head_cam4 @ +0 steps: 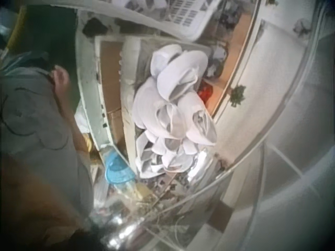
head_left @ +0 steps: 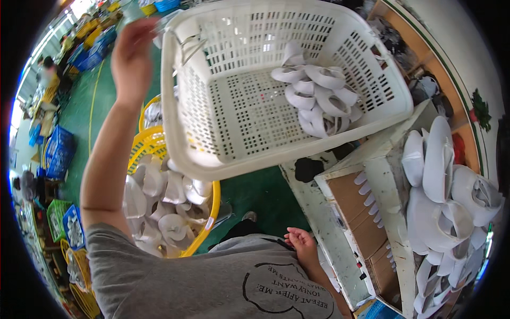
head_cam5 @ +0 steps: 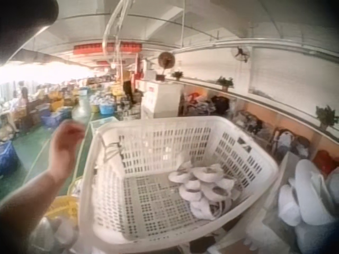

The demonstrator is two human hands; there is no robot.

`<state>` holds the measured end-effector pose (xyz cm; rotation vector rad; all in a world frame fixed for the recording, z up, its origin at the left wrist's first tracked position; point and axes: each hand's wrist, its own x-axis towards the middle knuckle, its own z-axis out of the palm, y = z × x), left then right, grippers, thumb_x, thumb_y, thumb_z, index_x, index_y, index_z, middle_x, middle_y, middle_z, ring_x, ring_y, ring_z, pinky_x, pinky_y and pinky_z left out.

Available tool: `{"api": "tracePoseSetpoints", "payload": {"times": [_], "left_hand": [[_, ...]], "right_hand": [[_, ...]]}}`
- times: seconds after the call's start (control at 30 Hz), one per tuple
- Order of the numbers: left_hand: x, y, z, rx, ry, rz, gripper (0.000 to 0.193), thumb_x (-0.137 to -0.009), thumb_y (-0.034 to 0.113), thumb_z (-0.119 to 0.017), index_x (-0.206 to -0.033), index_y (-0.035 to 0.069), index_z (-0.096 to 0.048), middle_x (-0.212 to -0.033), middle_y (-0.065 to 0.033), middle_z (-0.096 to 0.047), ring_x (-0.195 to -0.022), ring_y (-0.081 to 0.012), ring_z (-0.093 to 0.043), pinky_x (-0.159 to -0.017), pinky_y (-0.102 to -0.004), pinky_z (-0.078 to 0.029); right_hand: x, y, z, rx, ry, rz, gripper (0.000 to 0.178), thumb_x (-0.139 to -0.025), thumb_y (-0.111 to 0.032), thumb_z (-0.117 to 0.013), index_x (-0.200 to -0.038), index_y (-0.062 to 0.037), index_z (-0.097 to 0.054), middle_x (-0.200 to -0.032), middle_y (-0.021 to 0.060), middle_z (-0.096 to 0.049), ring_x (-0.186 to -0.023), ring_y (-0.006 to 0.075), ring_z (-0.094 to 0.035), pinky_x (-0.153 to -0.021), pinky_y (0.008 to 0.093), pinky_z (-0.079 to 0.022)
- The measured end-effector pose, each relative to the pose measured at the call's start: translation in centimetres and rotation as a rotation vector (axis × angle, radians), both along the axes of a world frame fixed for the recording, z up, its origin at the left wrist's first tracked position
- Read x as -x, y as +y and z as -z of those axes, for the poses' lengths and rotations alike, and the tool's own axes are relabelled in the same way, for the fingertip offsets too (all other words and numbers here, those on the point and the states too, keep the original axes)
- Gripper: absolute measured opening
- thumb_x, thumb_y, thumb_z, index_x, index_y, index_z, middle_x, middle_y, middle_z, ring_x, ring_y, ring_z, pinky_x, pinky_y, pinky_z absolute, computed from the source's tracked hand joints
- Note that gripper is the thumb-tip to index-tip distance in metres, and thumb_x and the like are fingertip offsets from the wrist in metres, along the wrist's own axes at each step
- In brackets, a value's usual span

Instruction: Inspecting and sorting white shoe components from a basket at a workstation.

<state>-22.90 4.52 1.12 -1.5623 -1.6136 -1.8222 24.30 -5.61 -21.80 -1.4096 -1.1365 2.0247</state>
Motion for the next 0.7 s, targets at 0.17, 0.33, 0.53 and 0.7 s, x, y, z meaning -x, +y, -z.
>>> {"api": "tracePoseSetpoints", "payload": {"times": [0.17, 0.33, 0.53, 0.7], "left_hand": [[-15.3, 13.7, 0.0, 0.984, 0.142, 0.403, 0.021, -0.084, 0.009, -0.056, -0.104, 0.012, -0.062, -0.104, -0.0071, -0.061, -0.091, -0.0212, -0.059, -0.082, -0.0319, -0.047], [-19.2, 27.1, 14.8, 0.909, 0.565, 0.481, 0.028, -0.079, 0.011, -0.060, -0.107, 0.016, -0.060, -0.116, -0.0081, -0.056, -0.115, -0.0277, -0.049, -0.099, -0.0383, -0.036], [-22.3, 31.9, 15.5, 0.959, 0.394, 0.431, 0.050, -0.079, 0.016, -0.060, -0.126, 0.022, -0.044, -0.115, -0.0065, -0.060, -0.117, -0.0247, -0.050, -0.107, -0.0557, -0.015], [-19.9, 35.4, 12.1, 0.856, 0.025, 0.182, 0.035, -0.079, 0.021, -0.058, -0.112, 0.009, -0.057, -0.097, -0.0132, -0.066, -0.098, -0.0319, -0.060, -0.093, -0.0415, -0.041]], "right_hand": [[0.2, 0.1, -1.0, -0.007, -0.019, 0.078, 0.023, -0.092, -0.013, -0.055, -0.111, -0.0005, -0.057, -0.097, 0.0090, -0.062, -0.085, 0.0126, -0.059, -0.078, 0.0245, -0.049], [-1.5, -1.9, -0.4, -0.103, -0.093, 0.180, 0.023, -0.091, -0.014, -0.056, -0.109, 0.0000, -0.058, -0.092, 0.0085, -0.064, -0.081, 0.0120, -0.061, -0.076, 0.0238, -0.049], [-3.9, -4.3, 0.0, 0.045, -0.216, 0.421, 0.024, -0.091, -0.014, -0.055, -0.109, -0.0006, -0.059, -0.092, 0.0077, -0.065, -0.081, 0.0109, -0.061, -0.076, 0.0228, -0.049], [-3.0, -3.0, 0.2, -0.030, -0.223, 0.382, 0.023, -0.090, -0.014, -0.056, -0.108, -0.0011, -0.060, -0.091, 0.0071, -0.065, -0.082, 0.0108, -0.061, -0.076, 0.0224, -0.048]]}}
